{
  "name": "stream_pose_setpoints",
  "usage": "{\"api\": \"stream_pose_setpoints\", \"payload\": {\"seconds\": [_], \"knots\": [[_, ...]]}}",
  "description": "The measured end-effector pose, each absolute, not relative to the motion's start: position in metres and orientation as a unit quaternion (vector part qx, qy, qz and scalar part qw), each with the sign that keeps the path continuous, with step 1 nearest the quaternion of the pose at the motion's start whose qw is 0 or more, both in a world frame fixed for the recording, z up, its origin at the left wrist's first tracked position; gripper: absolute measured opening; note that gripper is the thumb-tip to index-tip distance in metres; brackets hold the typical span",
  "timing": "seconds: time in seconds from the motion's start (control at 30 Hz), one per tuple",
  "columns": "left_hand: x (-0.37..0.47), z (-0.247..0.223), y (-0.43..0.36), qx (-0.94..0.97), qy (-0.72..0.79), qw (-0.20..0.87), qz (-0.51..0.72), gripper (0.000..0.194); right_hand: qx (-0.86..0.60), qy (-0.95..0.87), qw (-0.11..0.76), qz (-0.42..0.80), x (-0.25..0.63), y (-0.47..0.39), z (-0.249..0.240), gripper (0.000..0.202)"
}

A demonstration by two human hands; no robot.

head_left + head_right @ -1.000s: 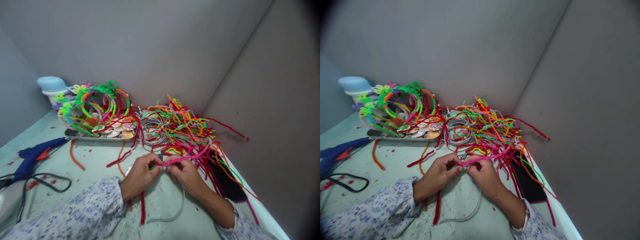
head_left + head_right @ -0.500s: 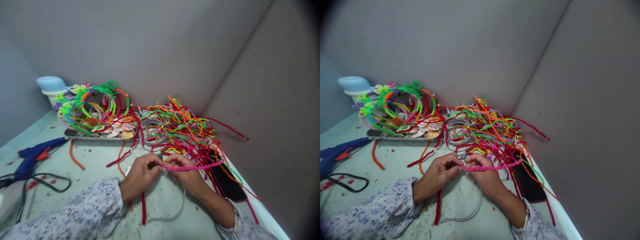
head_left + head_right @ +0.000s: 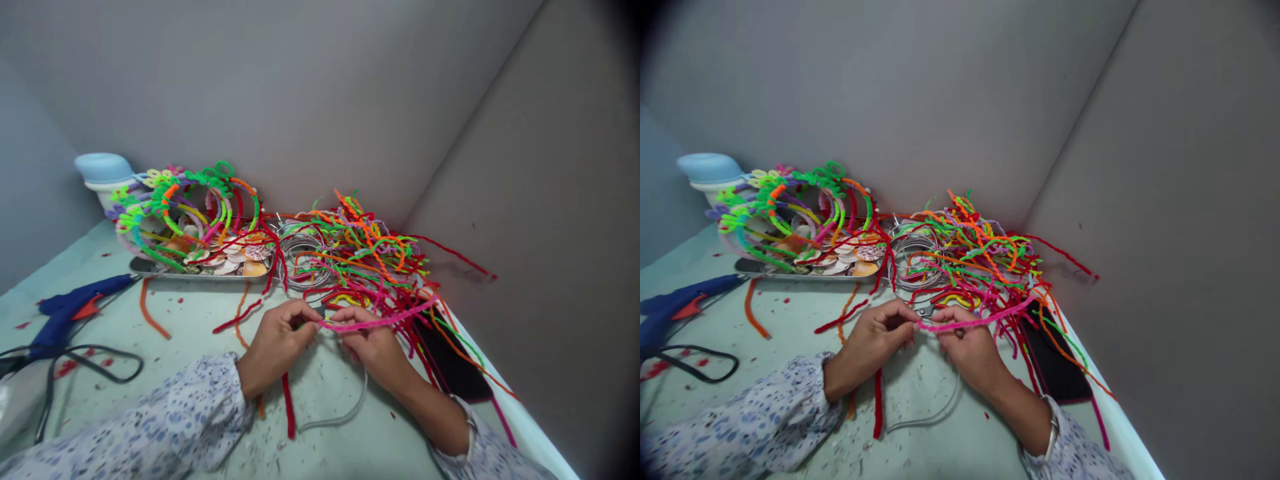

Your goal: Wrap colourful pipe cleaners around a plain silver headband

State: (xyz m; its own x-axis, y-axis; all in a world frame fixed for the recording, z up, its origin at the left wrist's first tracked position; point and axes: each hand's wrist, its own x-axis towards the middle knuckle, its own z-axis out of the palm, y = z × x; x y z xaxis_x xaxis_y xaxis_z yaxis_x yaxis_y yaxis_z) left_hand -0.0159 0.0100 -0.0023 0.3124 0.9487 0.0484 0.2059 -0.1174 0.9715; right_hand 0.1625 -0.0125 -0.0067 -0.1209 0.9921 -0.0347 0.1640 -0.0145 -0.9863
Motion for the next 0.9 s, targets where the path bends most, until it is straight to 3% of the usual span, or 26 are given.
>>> {"api": "stream_pose_setpoints", "payload": {"seconds": [0.33,0.9], "knots": [[-0.016,-0.001,0.011,0.537,0.380,0.665,0.355,0.021,-0.526,-0.596,0.419,0.438,0.164,-0.012,-0.003,0.012],[-0.015,0.007,0.016,0.562,0.385,0.686,0.256,0.028,-0.502,-0.628,0.411,0.430,0.168,-0.013,0.001,0.017]]}}
